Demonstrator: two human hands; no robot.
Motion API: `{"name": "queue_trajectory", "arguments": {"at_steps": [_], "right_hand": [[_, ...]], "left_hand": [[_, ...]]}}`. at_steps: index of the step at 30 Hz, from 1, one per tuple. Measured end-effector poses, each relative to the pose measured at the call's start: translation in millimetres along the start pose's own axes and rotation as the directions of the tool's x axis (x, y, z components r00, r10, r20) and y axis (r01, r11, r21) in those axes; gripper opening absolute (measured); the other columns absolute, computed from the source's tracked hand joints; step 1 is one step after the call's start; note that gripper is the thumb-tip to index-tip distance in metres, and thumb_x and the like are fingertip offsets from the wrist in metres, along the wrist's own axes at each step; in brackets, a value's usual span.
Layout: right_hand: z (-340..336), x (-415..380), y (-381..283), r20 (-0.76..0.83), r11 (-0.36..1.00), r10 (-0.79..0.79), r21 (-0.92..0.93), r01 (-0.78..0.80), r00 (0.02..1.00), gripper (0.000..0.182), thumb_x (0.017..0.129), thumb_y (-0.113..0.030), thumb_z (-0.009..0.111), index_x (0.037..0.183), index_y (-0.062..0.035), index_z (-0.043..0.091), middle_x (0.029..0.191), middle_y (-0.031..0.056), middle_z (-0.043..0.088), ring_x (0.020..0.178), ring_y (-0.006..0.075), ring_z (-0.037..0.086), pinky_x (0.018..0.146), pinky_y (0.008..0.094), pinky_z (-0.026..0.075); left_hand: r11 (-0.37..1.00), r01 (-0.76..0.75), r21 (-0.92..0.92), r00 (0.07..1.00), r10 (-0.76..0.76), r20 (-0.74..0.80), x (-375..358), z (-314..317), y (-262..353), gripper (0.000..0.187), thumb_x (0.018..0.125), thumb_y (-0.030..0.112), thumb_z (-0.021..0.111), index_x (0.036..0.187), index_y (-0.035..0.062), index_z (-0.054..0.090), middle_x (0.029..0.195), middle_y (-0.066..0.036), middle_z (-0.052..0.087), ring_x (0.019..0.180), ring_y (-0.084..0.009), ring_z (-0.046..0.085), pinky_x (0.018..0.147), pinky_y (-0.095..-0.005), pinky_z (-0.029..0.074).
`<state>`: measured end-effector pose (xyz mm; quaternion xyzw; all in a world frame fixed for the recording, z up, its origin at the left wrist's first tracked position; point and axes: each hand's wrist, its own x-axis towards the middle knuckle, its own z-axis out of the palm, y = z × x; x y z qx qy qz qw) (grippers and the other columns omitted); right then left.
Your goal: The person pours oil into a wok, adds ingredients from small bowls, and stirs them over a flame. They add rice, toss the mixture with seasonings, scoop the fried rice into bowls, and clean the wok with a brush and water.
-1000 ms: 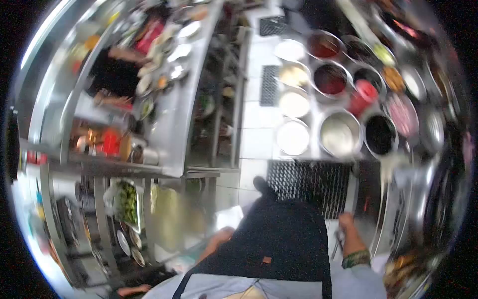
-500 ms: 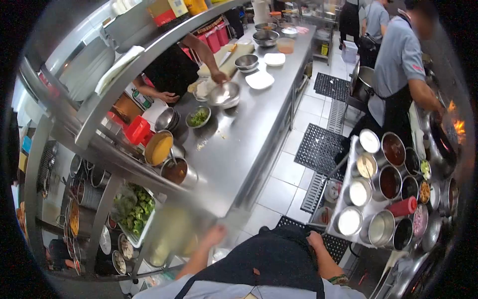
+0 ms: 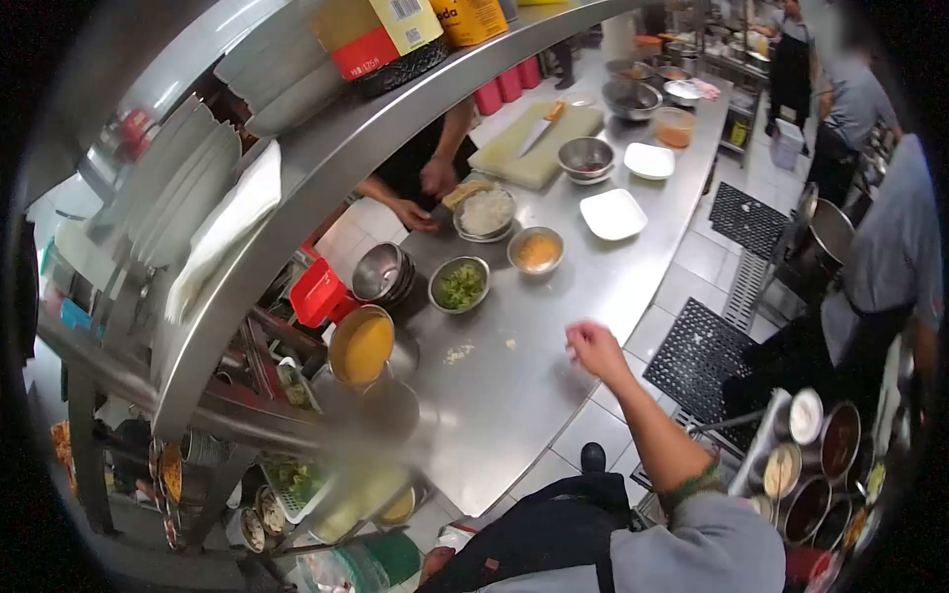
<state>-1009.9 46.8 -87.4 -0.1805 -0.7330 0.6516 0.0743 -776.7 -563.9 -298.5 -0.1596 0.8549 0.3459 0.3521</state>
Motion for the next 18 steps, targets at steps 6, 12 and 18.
{"name": "queue_trajectory", "arguments": {"at_steps": [6,12,18], "right_hand": [[58,225,-38,0.061,0.992,0.030,0.120,-0.037,0.998,0.023,0.091,-0.020,0.058,0.102,-0.0006,0.063,0.078,0.0139,0.068,0.060,0.0189,0.067,0.054,0.0323,0.052],[75,357,-33,0.007,0.913,-0.002,-0.408,0.005,1.000,0.019,0.082,-0.013,0.059,0.088,0.0019,0.068,0.077,0.0218,0.069,0.067,0.0275,0.071,0.060,0.0396,0.058],[94,370,-49,-0.045,0.968,0.248,0.051,-0.245,0.968,0.018,0.080,-0.011,0.055,0.079,0.0059,0.060,0.068,0.0184,0.065,0.050,0.0306,0.063,0.047,0.0414,0.052]], "left_hand": [[0.988,0.004,-0.156,0.976,-0.038,-0.215,-80,63,26,0.048,0.090,0.036,0.055,0.117,-0.0031,0.062,0.111,-0.024,0.065,0.105,-0.0343,0.061,0.093,-0.0398,0.047],[0.948,0.185,-0.258,0.960,-0.230,-0.158,-126,112,62,0.047,0.091,0.035,0.056,0.118,-0.0036,0.061,0.111,-0.024,0.065,0.105,-0.0340,0.061,0.093,-0.0393,0.047],[0.930,0.224,-0.291,0.947,-0.278,-0.161,-151,128,66,0.047,0.092,0.034,0.058,0.119,-0.0040,0.060,0.112,-0.024,0.065,0.105,-0.0337,0.062,0.093,-0.0389,0.047]]}}
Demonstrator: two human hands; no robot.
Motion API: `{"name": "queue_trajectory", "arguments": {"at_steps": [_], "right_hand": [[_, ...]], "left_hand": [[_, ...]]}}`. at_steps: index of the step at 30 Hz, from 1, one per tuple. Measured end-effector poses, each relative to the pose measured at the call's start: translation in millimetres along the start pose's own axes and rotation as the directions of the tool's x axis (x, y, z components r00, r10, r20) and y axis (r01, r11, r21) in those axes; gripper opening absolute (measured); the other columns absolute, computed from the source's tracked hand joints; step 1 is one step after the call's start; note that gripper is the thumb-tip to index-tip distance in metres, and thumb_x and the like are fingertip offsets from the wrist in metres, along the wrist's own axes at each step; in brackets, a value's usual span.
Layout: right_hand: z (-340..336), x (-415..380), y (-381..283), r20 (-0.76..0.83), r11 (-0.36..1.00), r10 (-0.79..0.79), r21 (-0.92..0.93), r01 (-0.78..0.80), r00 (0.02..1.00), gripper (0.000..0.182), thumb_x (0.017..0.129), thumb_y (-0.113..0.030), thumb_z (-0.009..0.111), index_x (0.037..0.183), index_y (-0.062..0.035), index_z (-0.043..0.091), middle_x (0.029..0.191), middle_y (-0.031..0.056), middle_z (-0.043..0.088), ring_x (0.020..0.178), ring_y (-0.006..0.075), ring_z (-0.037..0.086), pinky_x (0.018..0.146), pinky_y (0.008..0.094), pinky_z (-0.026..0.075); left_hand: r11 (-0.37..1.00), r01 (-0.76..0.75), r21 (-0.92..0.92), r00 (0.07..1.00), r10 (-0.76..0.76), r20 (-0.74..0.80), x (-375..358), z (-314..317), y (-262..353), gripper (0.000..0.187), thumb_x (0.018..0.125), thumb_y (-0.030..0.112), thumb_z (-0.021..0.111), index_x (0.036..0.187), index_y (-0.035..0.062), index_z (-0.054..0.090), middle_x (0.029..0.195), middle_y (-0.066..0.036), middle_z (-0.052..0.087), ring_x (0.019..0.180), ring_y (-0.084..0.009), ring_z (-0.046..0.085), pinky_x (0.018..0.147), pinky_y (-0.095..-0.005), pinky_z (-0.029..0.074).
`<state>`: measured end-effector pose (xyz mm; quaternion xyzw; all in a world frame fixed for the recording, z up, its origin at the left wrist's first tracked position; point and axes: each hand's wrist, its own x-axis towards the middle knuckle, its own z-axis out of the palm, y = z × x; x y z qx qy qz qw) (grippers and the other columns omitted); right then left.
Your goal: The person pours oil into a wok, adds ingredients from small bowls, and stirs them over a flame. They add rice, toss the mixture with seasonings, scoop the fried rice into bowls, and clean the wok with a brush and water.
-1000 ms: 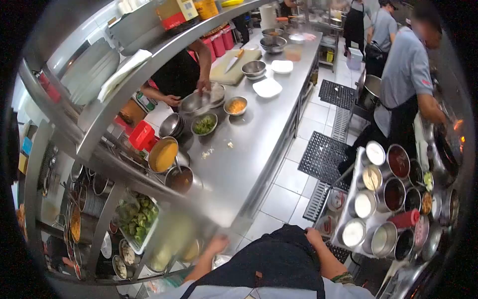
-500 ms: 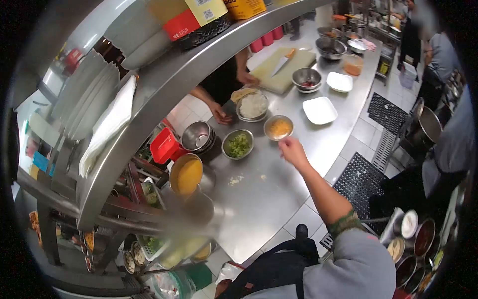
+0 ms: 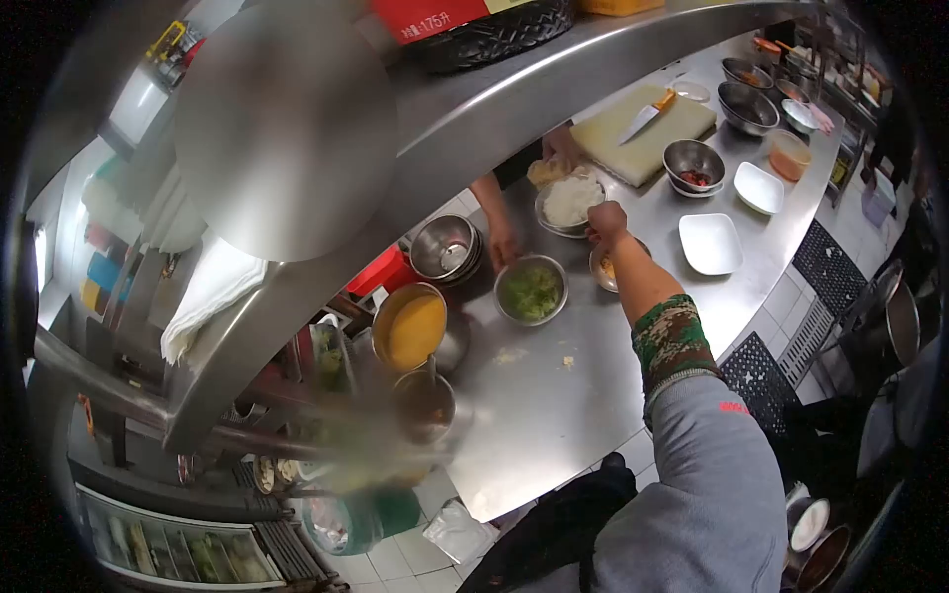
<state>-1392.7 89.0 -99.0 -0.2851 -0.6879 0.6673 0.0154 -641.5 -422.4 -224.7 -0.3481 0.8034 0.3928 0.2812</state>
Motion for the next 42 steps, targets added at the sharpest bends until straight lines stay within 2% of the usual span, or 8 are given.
{"name": "queue_trajectory", "arguments": {"at_steps": [2,9,13,16,26,32,38,42], "right_hand": [[-3,26,13,0.160,0.779,-0.427,-0.435,0.452,0.890,0.019,0.080,-0.013,0.056,0.079,0.0052,0.061,0.071,0.0186,0.067,0.052,0.0334,0.064,0.052,0.0422,0.054],[-34,-38,4,0.239,0.182,-0.660,-0.869,0.461,0.712,0.032,0.082,-0.027,0.061,0.089,0.0039,0.068,0.081,0.0226,0.069,0.071,0.0344,0.069,0.068,0.0432,0.056],[-64,-141,20,0.255,0.186,-0.677,-0.848,0.496,0.690,0.023,0.069,-0.027,0.075,0.080,-0.0067,0.072,0.084,0.0160,0.067,0.083,0.0330,0.065,0.072,0.0451,0.053],[-86,-299,17,0.052,0.931,-0.362,-0.028,0.364,0.931,0.029,0.082,-0.025,0.069,0.097,0.0004,0.070,0.079,0.0086,0.071,0.064,0.0157,0.069,0.056,0.0310,0.057],[-130,-703,142,-0.248,0.945,-0.321,-0.143,0.293,0.914,0.022,0.082,-0.018,0.057,0.074,0.0018,0.056,0.066,0.0126,0.064,0.060,0.0197,0.067,0.053,0.0339,0.051],[-125,-798,215,-0.565,0.939,-0.288,-0.325,0.112,0.773,0.025,0.080,-0.023,0.059,0.074,0.0013,0.055,0.066,0.0161,0.061,0.059,0.0285,0.062,0.057,0.0399,0.047],[-149,-875,254,-0.429,0.901,-0.152,0.310,0.303,0.890,0.029,0.098,-0.031,0.057,0.093,-0.0032,0.061,0.081,0.0064,0.066,0.074,0.0153,0.067,0.064,0.0299,0.054],[-188,-981,405,-0.095,0.713,0.297,0.684,-0.154,0.950,0.034,0.094,-0.032,0.060,0.110,-0.0019,0.063,0.103,0.0125,0.070,0.087,0.0204,0.070,0.074,0.0331,0.058]], "left_hand": [[0.999,-0.041,0.003,0.999,0.041,-0.007,-5,-8,-5,0.046,0.092,0.034,0.058,0.119,-0.0042,0.060,0.112,-0.024,0.065,0.105,-0.0336,0.062,0.093,-0.0387,0.047],[0.969,-0.169,0.181,0.977,0.189,-0.101,-57,-103,155,0.041,0.095,0.032,0.057,0.121,0.0012,0.060,0.113,-0.022,0.065,0.107,-0.0320,0.062,0.092,-0.0375,0.048],[0.827,-0.551,0.113,0.830,0.557,-0.029,-71,-125,256,0.033,0.098,0.026,0.054,0.120,0.0025,0.061,0.116,-0.020,0.064,0.110,-0.0269,0.060,0.093,-0.0349,0.047],[0.742,-0.652,-0.157,0.740,0.667,0.086,-34,-120,281,0.030,0.101,0.020,0.050,0.124,0.0019,0.057,0.120,-0.015,0.062,0.109,-0.0262,0.060,0.094,-0.0343,0.047],[0.747,-0.528,-0.404,0.280,0.602,0.747,-71,-104,326,0.047,0.101,0.029,0.048,0.135,-0.0024,0.039,0.139,-0.020,0.046,0.120,-0.0342,0.051,0.100,-0.0522,0.045],[0.805,-0.568,-0.170,0.277,0.382,0.881,-122,-46,306,0.023,0.092,0.019,0.059,0.112,0.0065,0.056,0.091,-0.005,0.064,0.075,-0.0156,0.062,0.065,-0.0294,0.052],[0.822,-0.544,-0.167,0.248,0.348,0.904,-154,-21,285,0.013,0.093,0.016,0.058,0.103,0.0098,0.055,0.086,0.000,0.060,0.067,-0.0096,0.058,0.059,-0.0228,0.050],[0.837,-0.531,-0.135,0.356,0.365,0.860,-160,-12,277,0.013,0.090,0.017,0.062,0.101,0.0101,0.060,0.078,-0.002,0.060,0.064,-0.0119,0.057,0.053,-0.0224,0.044]]}}
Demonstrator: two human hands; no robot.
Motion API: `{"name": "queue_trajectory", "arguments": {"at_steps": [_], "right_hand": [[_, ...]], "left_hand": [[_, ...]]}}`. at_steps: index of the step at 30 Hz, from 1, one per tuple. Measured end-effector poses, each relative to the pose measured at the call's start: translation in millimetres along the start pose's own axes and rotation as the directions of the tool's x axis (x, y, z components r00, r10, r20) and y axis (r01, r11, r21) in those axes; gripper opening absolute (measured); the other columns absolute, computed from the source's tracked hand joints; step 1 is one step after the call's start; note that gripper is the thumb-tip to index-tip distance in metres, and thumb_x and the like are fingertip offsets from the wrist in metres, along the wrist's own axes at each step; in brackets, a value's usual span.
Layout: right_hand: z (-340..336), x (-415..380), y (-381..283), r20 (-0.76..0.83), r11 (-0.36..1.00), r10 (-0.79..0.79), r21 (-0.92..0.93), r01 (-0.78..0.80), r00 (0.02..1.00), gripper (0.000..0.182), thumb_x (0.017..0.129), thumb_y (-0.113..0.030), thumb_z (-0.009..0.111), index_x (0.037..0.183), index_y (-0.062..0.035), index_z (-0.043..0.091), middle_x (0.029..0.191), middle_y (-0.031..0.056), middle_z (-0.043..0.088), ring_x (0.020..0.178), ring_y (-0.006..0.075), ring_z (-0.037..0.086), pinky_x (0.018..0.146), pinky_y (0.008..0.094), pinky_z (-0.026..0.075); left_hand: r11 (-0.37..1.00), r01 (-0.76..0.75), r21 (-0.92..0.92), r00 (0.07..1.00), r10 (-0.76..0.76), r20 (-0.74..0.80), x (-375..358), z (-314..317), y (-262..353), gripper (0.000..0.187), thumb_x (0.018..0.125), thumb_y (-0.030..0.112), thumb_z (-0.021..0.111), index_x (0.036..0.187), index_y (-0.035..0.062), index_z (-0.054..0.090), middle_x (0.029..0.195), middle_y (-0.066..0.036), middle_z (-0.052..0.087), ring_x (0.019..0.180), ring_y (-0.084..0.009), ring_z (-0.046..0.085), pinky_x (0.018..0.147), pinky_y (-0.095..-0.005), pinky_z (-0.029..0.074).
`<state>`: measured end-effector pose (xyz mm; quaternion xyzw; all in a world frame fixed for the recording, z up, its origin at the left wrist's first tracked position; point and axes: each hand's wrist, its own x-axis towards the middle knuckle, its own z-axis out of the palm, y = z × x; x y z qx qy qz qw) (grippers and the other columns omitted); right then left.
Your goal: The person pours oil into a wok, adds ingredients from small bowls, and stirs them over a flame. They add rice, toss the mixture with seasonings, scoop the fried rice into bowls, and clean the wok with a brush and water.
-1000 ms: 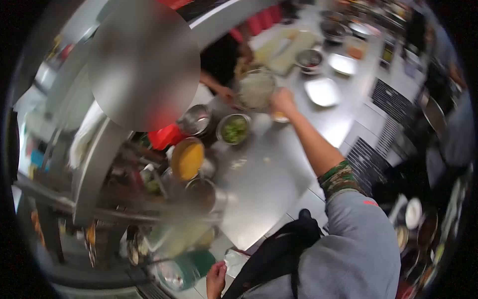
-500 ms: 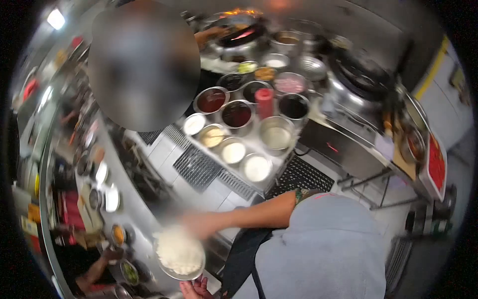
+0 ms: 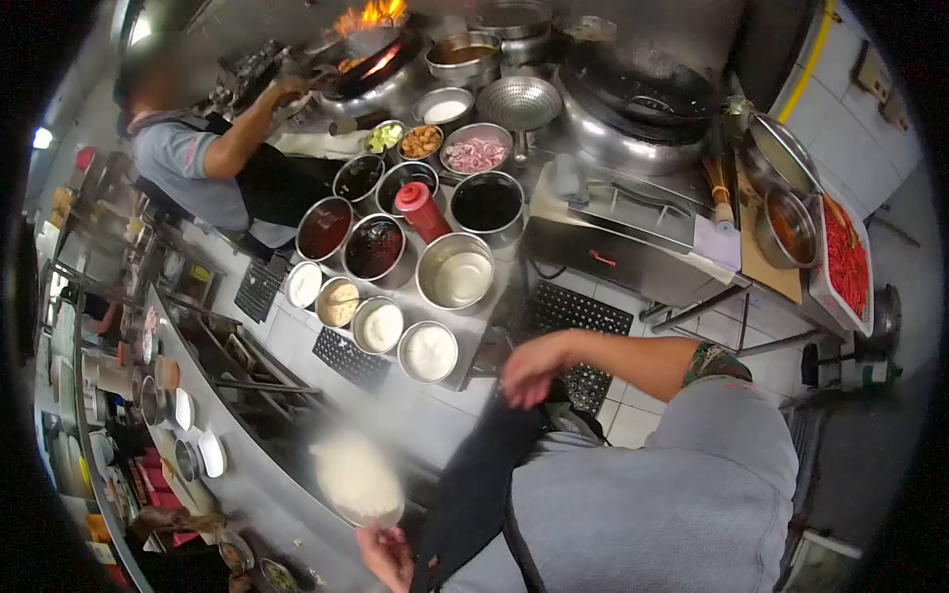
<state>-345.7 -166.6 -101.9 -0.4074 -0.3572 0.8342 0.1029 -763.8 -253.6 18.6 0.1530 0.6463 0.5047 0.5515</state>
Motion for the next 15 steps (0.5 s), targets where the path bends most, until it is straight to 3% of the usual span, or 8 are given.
{"name": "queue_trajectory", "arguments": {"at_steps": [1,2,3,4,7,9,11,15], "right_hand": [[-43,-8,39,-0.146,0.984,0.124,0.147,-0.102,0.982,0.034,0.093,-0.031,0.061,0.112,-0.0023,0.063,0.106,0.0145,0.070,0.089,0.0231,0.070,0.075,0.0349,0.058],[-89,-15,83,-0.264,0.934,0.140,0.355,-0.039,0.954,0.033,0.091,-0.028,0.062,0.112,-0.0030,0.062,0.103,0.0151,0.070,0.087,0.0265,0.069,0.075,0.0365,0.058],[-137,-20,135,-0.415,0.830,0.087,0.533,0.164,0.905,0.027,0.091,-0.025,0.061,0.108,-0.0035,0.062,0.098,0.0158,0.069,0.084,0.0284,0.069,0.073,0.0380,0.058],[-186,-19,191,-0.665,0.713,0.114,0.572,0.405,0.738,0.021,0.090,-0.022,0.059,0.101,-0.0042,0.061,0.091,0.0158,0.069,0.080,0.0292,0.068,0.069,0.0394,0.058],[-290,-33,273,-0.868,0.730,0.335,0.485,0.482,0.366,0.034,0.093,-0.030,0.060,0.116,-0.0057,0.056,0.096,0.0146,0.066,0.078,0.0287,0.068,0.070,0.0442,0.058],[-326,-28,282,-0.816,0.565,0.489,0.565,0.602,0.307,0.037,0.094,-0.032,0.060,0.121,-0.0069,0.053,0.100,0.0163,0.065,0.085,0.0287,0.067,0.078,0.0446,0.058],[-329,-32,260,-0.849,0.550,0.435,0.514,0.658,0.300,0.041,0.092,-0.031,0.063,0.124,-0.0058,0.053,0.102,0.0167,0.064,0.098,0.0279,0.064,0.086,0.0443,0.055],[-364,-18,267,-0.755,0.428,0.453,0.651,0.627,0.474,0.038,0.091,-0.029,0.063,0.122,-0.0065,0.057,0.104,0.0115,0.065,0.103,0.0244,0.061,0.089,0.0414,0.054]], "left_hand": [[0.999,-0.019,-0.043,0.992,0.013,-0.127,-4,19,3,0.006,0.090,0.013,0.062,0.087,0.0085,0.060,0.073,-0.002,0.059,0.055,-0.0104,0.050,0.047,-0.0194,0.040],[0.999,-0.030,-0.031,0.987,0.024,-0.158,2,16,-1,0.007,0.091,0.015,0.061,0.092,0.0093,0.058,0.078,-0.001,0.059,0.064,-0.0090,0.054,0.054,-0.0201,0.045],[0.999,-0.039,-0.017,0.980,0.035,-0.195,10,12,-4,0.010,0.092,0.017,0.060,0.098,0.0101,0.056,0.083,0.001,0.059,0.072,-0.0075,0.057,0.061,-0.0208,0.049],[0.999,-0.037,-0.013,0.971,0.033,-0.236,20,8,-7,0.008,0.093,0.017,0.059,0.096,0.0099,0.056,0.082,0.001,0.058,0.072,-0.0073,0.056,0.061,-0.0199,0.049],[0.990,-0.092,-0.102,0.923,0.046,-0.383,29,20,1,0.008,0.095,0.016,0.057,0.093,0.0085,0.058,0.080,0.002,0.057,0.068,-0.0075,0.054,0.060,-0.0173,0.048],[0.991,-0.045,-0.123,0.911,-0.009,-0.411,25,25,15,0.009,0.095,0.016,0.055,0.093,0.0074,0.059,0.082,0.002,0.058,0.068,-0.0071,0.055,0.058,-0.0167,0.048],[0.997,-0.017,-0.076,0.951,-0.008,-0.309,18,33,31,0.010,0.094,0.013,0.056,0.096,0.0045,0.060,0.081,-0.001,0.065,0.064,-0.0068,0.060,0.054,-0.0143,0.051],[0.998,-0.014,-0.061,0.959,-0.004,-0.283,12,69,44,0.011,0.092,0.011,0.057,0.098,0.0024,0.062,0.083,-0.007,0.070,0.065,-0.0097,0.066,0.054,-0.0162,0.055]]}}
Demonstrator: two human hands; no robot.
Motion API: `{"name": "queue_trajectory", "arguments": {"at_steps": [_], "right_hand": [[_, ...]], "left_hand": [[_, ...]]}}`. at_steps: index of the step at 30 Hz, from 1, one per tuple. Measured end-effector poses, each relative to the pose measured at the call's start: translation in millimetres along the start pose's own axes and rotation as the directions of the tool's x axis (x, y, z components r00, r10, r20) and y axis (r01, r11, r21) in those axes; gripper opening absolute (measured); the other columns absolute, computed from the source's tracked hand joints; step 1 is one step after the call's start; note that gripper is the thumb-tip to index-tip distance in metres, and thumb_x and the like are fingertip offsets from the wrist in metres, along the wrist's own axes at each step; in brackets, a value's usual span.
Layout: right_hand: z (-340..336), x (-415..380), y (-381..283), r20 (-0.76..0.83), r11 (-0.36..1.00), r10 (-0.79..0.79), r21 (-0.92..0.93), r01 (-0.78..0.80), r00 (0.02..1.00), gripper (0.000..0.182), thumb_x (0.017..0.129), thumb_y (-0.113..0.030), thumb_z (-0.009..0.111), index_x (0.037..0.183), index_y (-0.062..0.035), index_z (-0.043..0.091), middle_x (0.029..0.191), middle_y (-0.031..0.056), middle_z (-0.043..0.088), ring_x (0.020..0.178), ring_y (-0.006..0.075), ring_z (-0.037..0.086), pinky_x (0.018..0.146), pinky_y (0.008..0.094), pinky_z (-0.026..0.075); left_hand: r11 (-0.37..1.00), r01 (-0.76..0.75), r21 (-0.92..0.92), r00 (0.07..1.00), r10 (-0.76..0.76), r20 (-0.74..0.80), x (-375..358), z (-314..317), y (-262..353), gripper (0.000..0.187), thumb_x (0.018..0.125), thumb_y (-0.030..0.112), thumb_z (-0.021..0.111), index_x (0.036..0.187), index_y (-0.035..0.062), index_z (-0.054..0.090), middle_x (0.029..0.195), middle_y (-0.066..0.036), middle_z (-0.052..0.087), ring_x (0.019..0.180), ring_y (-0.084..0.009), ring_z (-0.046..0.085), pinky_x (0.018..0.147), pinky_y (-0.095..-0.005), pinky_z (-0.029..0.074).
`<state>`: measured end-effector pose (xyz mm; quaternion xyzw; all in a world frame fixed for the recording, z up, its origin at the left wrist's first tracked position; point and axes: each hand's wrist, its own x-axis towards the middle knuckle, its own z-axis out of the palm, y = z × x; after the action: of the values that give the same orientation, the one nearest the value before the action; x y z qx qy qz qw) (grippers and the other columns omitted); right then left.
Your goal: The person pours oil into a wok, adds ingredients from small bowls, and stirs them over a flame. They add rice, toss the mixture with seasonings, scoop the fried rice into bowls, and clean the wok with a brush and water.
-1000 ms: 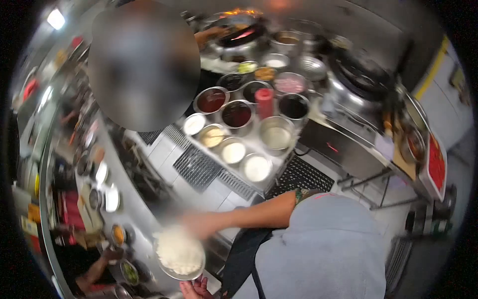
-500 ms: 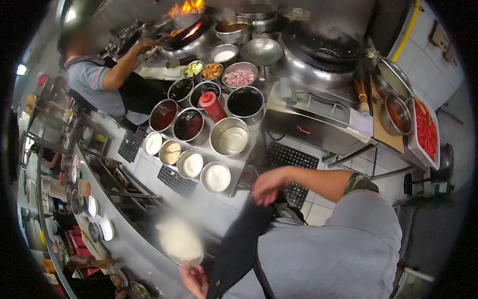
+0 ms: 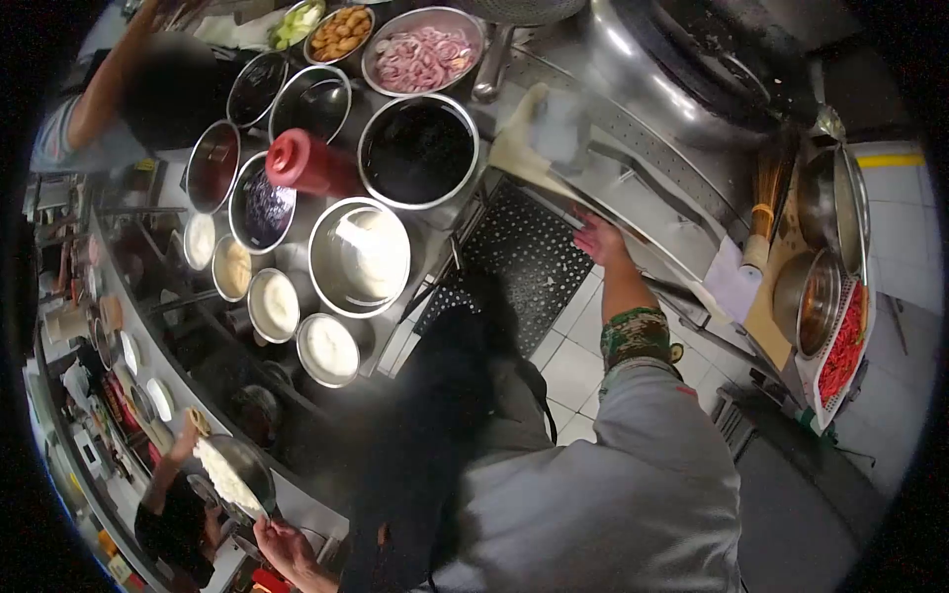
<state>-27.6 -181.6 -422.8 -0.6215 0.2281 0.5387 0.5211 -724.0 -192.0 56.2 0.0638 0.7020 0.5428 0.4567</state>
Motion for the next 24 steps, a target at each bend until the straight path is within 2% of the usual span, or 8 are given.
{"name": "queue_trajectory", "arguments": {"at_steps": [2,3,6,7,10,13,16,24], "right_hand": [[1,5,0,0.125,0.997,-0.052,0.056,0.045,0.991,0.033,0.092,-0.027,0.063,0.119,-0.0073,0.060,0.104,0.0086,0.066,0.099,0.0227,0.061,0.088,0.0399,0.054],[6,0,-1,0.099,0.995,-0.057,0.086,0.048,0.993,0.025,0.094,-0.024,0.060,0.114,-0.0093,0.064,0.104,0.0055,0.067,0.094,0.0209,0.062,0.087,0.0377,0.054],[9,-4,-2,0.061,0.997,-0.057,0.053,0.054,0.996,0.024,0.095,-0.022,0.057,0.114,-0.0094,0.064,0.105,0.0060,0.067,0.093,0.0206,0.063,0.088,0.0371,0.054],[10,-5,-2,0.059,0.997,-0.073,0.002,0.073,0.996,0.028,0.100,-0.030,0.050,0.114,-0.0078,0.060,0.105,0.0065,0.066,0.095,0.0200,0.063,0.090,0.0366,0.053],[15,-18,-6,0.034,0.997,-0.066,-0.044,0.068,0.997,0.026,0.098,-0.026,0.053,0.112,-0.0064,0.061,0.105,0.0077,0.066,0.095,0.0208,0.063,0.090,0.0367,0.053],[15,-20,-7,0.014,0.997,-0.076,0.003,0.076,0.997,0.026,0.096,-0.024,0.056,0.113,-0.0052,0.062,0.105,0.0083,0.066,0.096,0.0221,0.064,0.090,0.0367,0.053],[18,-23,-8,-0.027,0.996,-0.080,-0.041,0.079,0.996,0.026,0.095,-0.022,0.057,0.113,-0.0040,0.062,0.105,0.0102,0.065,0.098,0.0241,0.063,0.089,0.0381,0.054],[10,-21,-8,-0.117,0.985,-0.169,-0.049,0.164,0.979,0.019,0.093,-0.015,0.060,0.106,-0.0021,0.060,0.102,0.0155,0.065,0.097,0.0293,0.066,0.088,0.0399,0.056]], "left_hand": [[0.997,-0.006,-0.081,0.996,-0.001,-0.091,4,-7,2,0.011,0.093,0.011,0.058,0.095,0.0024,0.063,0.084,-0.009,0.071,0.062,-0.0115,0.066,0.055,-0.0170,0.057],[0.999,-0.021,-0.029,0.978,0.015,-0.209,-38,57,3,0.005,0.089,0.009,0.061,0.087,0.0041,0.061,0.070,-0.003,0.059,0.053,-0.0087,0.048,0.044,-0.0180,0.038],[0.998,-0.055,-0.003,0.970,0.053,-0.237,-42,58,1,0.005,0.088,0.007,0.060,0.088,0.0012,0.061,0.072,-0.004,0.062,0.052,-0.0079,0.049,0.043,-0.0186,0.039],[0.998,-0.055,-0.024,0.972,0.048,-0.231,-44,61,0,0.004,0.087,0.007,0.062,0.086,0.0031,0.063,0.074,-0.005,0.064,0.050,-0.0073,0.048,0.040,-0.0180,0.037],[1.000,-0.025,-0.009,0.977,0.022,-0.213,-39,42,-4,0.004,0.086,0.008,0.064,0.082,0.0048,0.064,0.075,-0.005,0.065,0.050,-0.0050,0.048,0.039,-0.0163,0.036],[0.996,0.079,-0.037,0.994,-0.081,-0.077,-30,15,-2,0.007,0.086,0.009,0.064,0.086,0.0030,0.067,0.081,-0.010,0.067,0.058,-0.0116,0.057,0.046,-0.0221,0.045],[0.998,0.019,-0.063,0.984,-0.029,-0.174,-3,-6,-10,0.011,0.093,0.012,0.058,0.093,0.0019,0.063,0.081,-0.009,0.071,0.060,-0.0120,0.066,0.055,-0.0175,0.058],[1.000,-0.013,-0.014,0.989,0.010,-0.145,24,-58,2,0.011,0.093,0.012,0.060,0.092,0.0018,0.062,0.080,-0.006,0.068,0.062,-0.0101,0.064,0.055,-0.0176,0.058]]}}
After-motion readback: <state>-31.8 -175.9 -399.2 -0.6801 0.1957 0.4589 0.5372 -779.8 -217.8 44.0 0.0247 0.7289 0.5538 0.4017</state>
